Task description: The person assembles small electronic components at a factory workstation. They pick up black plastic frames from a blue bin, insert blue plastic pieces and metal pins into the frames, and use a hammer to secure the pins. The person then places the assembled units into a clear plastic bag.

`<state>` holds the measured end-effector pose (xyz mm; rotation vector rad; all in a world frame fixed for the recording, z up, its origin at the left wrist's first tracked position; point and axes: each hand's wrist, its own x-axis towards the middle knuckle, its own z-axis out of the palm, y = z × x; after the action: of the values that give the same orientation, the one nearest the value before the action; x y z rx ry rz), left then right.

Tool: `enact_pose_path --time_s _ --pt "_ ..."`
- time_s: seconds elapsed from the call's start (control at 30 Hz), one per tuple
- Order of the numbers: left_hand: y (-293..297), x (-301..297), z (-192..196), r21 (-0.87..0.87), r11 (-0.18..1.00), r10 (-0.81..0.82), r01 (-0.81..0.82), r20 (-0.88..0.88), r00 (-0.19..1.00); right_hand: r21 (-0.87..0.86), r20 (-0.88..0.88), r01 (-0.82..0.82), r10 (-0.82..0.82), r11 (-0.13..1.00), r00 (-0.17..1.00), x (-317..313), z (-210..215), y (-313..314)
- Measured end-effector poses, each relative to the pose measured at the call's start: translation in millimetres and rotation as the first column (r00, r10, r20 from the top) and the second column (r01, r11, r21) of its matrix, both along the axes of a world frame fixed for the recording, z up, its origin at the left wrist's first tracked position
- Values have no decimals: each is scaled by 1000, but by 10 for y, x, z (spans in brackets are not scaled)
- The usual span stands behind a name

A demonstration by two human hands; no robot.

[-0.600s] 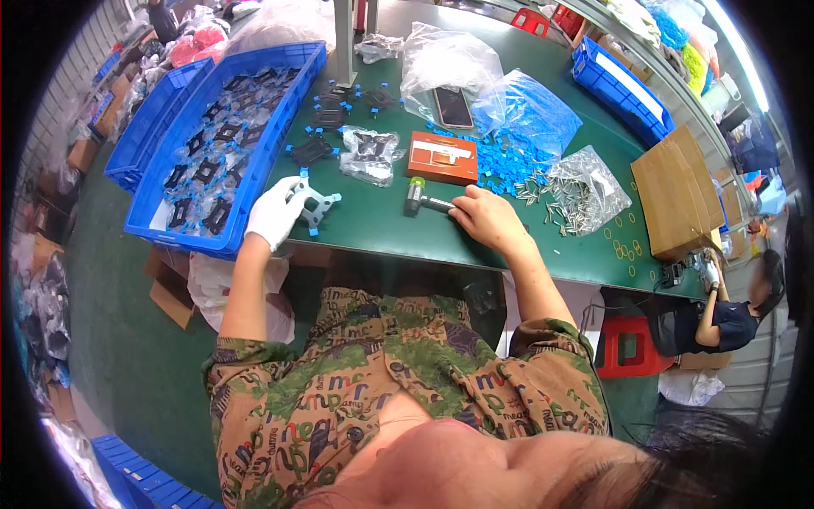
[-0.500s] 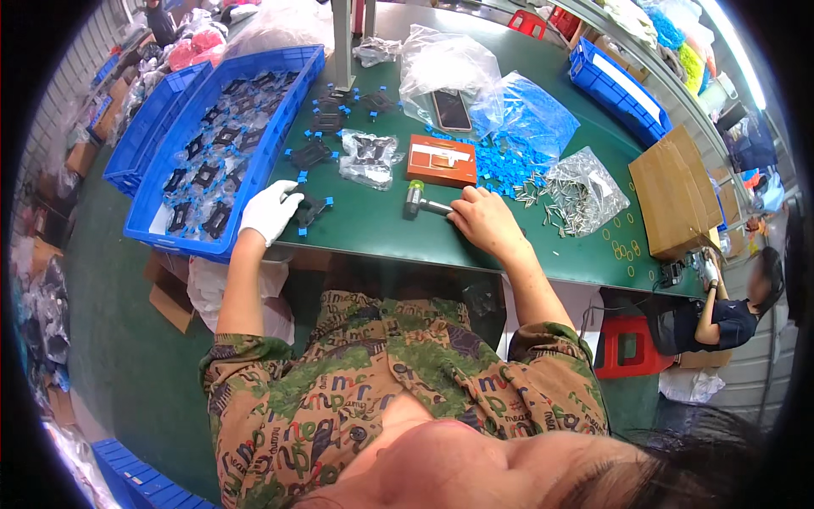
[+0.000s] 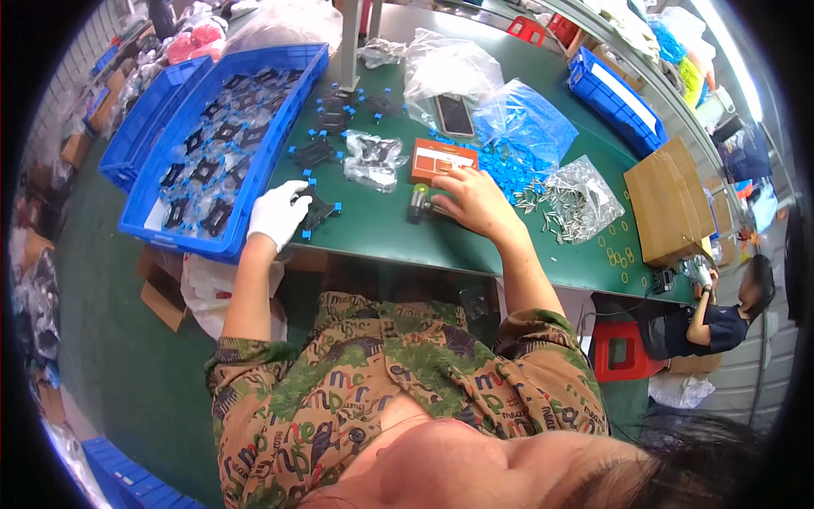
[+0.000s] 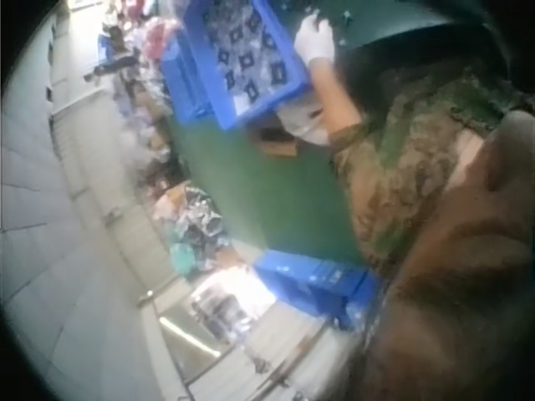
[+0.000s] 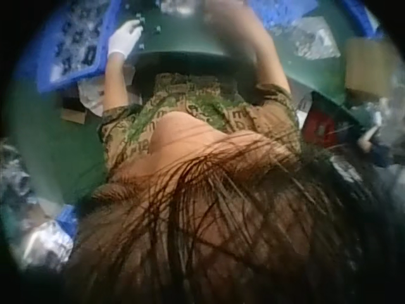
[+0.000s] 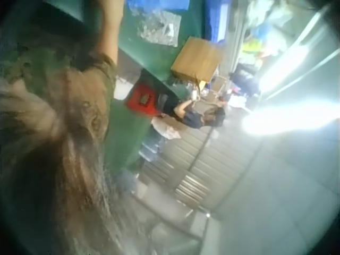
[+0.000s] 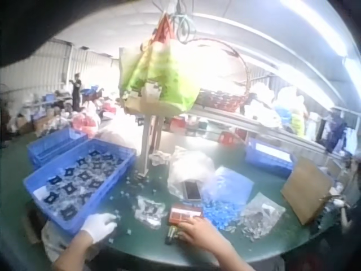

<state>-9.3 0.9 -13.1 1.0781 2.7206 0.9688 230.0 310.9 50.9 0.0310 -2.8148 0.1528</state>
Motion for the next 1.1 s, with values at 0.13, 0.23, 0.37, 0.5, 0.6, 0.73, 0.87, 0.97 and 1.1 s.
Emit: enact_pose_path --time_s 0.13,0.23,0.37,0.5,0.6,0.73,0.87,0.97,1.1 --pt "64 118 -163 226 971 88 -76 -44 995 -74 -103 76 -83 994 991 -396 190 515" --pt "78 162 -267 319 942 153 -107 -121 981 -153 -45 180 -188 972 981 -823 47 1097" --pt "119 221 -192 308 946 157 -106 -144 977 48 51 328 -330 943 943 -1593 -522 1947" --pt "81 235 -169 303 948 146 -100 -132 980 2 -204 462 -452 887 868 -2181 -769 2080" --pt "71 245 -155 273 957 142 -99 -145 979 85 -173 499 -480 863 860 -2434 -833 2258" --pt "36 234 -116 253 963 132 -93 -142 981 171 -94 378 -367 910 925 -2227 -820 2282" --pt "87 210 -89 258 964 94 -61 -119 988 125 -96 140 -128 982 987 -1545 -781 2312" --pt "57 201 -138 276 960 90 -55 -117 989 -233 75 217 -205 948 976 -1240 -454 1891" --pt "55 201 -166 285 957 84 -56 -88 993 -957 179 229 -256 180 950 -1054 -142 1547"
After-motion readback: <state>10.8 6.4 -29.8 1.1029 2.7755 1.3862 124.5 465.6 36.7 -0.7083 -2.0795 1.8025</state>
